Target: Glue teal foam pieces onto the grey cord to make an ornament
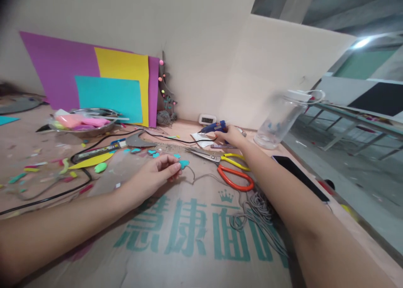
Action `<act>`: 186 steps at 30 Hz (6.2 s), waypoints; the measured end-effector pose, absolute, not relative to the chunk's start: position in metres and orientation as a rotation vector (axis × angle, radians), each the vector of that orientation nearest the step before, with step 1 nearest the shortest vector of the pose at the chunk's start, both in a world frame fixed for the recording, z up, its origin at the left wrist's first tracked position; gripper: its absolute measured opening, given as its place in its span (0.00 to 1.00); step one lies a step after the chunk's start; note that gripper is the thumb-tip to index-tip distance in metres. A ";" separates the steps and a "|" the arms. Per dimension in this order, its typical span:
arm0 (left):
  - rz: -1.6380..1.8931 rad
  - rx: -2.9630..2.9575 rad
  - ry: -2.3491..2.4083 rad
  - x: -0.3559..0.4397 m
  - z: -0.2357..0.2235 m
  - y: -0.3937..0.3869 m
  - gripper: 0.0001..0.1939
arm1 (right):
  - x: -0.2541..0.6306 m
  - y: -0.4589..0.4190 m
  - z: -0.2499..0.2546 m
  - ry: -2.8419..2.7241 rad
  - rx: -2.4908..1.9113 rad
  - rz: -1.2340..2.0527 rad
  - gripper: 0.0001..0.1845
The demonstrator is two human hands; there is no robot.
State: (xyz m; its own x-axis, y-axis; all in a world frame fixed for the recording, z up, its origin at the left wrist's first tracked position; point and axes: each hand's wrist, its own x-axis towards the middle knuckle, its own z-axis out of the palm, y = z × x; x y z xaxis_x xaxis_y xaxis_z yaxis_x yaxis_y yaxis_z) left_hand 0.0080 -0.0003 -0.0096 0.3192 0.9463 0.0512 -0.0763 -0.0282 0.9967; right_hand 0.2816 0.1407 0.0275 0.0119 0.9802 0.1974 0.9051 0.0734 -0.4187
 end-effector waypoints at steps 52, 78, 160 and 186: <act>0.818 1.758 0.939 0.009 0.000 -0.022 0.10 | 0.209 -0.026 0.002 -1.732 -1.198 0.797 0.12; 0.809 1.594 0.915 0.012 -0.002 -0.025 0.10 | 0.210 -0.034 0.008 -1.816 -1.255 0.697 0.15; 0.797 1.645 0.922 0.006 -0.008 -0.014 0.13 | 0.204 -0.027 0.003 -1.608 -1.171 1.081 0.10; 0.789 1.696 0.890 0.005 -0.014 -0.013 0.15 | 0.202 -0.032 0.000 -1.766 -1.075 0.817 0.09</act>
State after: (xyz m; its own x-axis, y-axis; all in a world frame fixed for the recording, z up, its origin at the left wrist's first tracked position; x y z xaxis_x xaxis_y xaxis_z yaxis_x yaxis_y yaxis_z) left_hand 0.0050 -0.0126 -0.0140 0.5123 0.8546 0.0851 0.1863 -0.2073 0.9604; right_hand 0.2020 -0.0316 0.0003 -0.2315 0.9095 0.3453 0.3256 0.4069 -0.8535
